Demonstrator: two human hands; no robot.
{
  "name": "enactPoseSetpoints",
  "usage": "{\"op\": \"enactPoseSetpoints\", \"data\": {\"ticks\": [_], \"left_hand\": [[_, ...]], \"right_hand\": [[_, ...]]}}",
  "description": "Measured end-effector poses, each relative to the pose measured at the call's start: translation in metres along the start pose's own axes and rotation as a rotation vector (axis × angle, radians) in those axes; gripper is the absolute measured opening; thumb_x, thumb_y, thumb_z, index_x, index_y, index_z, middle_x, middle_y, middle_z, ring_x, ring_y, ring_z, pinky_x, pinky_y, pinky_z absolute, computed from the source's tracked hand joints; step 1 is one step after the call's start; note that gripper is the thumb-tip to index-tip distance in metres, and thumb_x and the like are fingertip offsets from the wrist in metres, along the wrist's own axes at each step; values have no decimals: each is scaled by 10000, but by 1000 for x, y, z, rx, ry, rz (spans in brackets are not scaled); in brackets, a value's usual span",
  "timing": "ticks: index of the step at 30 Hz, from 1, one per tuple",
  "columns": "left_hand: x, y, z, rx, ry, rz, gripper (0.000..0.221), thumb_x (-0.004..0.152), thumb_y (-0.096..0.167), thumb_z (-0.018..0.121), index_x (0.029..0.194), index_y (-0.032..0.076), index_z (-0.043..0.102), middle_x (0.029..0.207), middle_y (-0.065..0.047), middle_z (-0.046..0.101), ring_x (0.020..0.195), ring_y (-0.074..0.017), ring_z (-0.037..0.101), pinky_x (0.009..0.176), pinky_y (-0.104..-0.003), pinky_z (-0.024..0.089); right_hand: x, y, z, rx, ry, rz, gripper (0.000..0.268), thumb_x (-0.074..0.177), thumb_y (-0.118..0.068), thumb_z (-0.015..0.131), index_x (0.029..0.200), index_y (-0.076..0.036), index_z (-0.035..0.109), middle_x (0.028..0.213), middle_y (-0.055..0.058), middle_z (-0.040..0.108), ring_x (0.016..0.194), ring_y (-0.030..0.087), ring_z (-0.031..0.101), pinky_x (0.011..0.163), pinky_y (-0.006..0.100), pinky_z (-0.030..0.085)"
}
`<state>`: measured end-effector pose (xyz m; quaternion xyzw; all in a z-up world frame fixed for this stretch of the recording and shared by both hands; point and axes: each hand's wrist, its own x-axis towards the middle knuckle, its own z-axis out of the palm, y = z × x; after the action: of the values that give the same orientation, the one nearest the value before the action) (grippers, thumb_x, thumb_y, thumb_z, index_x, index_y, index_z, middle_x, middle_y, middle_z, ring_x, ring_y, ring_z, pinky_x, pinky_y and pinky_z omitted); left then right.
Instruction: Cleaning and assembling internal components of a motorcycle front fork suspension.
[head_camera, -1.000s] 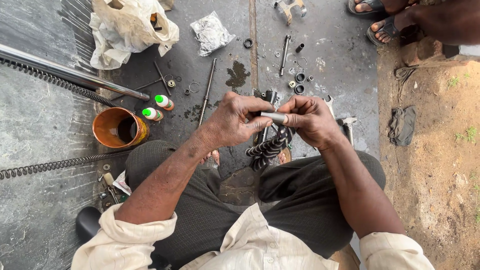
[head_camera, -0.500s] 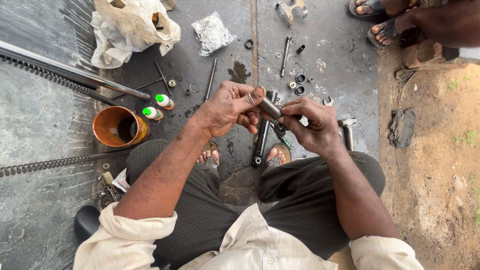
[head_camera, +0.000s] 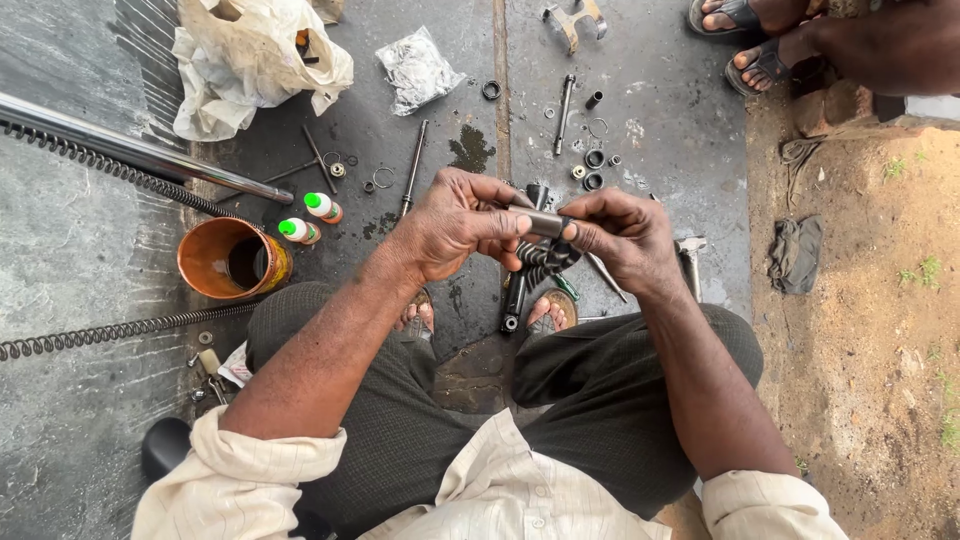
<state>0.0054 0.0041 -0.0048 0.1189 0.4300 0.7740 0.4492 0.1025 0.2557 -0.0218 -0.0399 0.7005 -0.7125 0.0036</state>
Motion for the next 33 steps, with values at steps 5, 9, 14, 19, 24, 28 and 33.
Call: {"op": "enactPoseSetpoints", "data": {"ticks": [5,9,14,19,24,28,33], "left_hand": [[-9,1,16,360,-6,216,259,893,74,780,1107,-65,735,877,-147,770,714,-142,757,621,-274,674],[-16,1,28,817,52,416,218,921,65,778,1136,33,758,893,-62,797,760,-102,761,633,-236,650],[-12,-1,22,1231,11,787,273,859,89,817,1112,25,738,874,-76,739,768,-159,688,657,-325,588],[-9,9,13,972,63,503,258,908,192,784,1123,56,737,901,-42,771,724,-125,732,575,-268,635],[-8,16,4,183,-49,-84,283,980,214,660,1065,-47,729,806,-141,761,598,-124,700,527,-306,647],[-7,3,0,117,-78,-32,245,967,128,709,1062,-97,719,826,-149,753,639,-151,728,585,-310,661],[-12,4,14,453,-47,261,257,963,76,729,1176,-67,722,851,-112,769,715,-117,742,643,-266,666]], "right_hand": [[5,0,3,320,31,159,150,893,5,781,1027,34,722,933,106,745,848,133,714,756,253,611],[6,10,-4,597,-40,364,141,884,38,772,1010,51,710,907,141,745,799,183,718,710,285,604],[5,8,2,666,-45,505,152,884,31,759,1028,54,714,913,121,744,813,172,721,717,266,598],[-1,-14,14,419,-31,114,111,950,-19,749,1052,10,717,998,112,753,900,153,724,811,274,619],[2,-35,27,-828,-6,-662,113,960,-56,746,1057,-21,698,1019,117,743,878,189,740,684,301,606],[-1,-25,20,-839,-22,-510,189,895,-66,797,1036,14,700,928,93,759,764,149,725,607,299,576],[-3,-13,10,-90,-4,-19,116,922,22,762,1017,14,695,903,87,741,813,129,699,695,272,604]]}}
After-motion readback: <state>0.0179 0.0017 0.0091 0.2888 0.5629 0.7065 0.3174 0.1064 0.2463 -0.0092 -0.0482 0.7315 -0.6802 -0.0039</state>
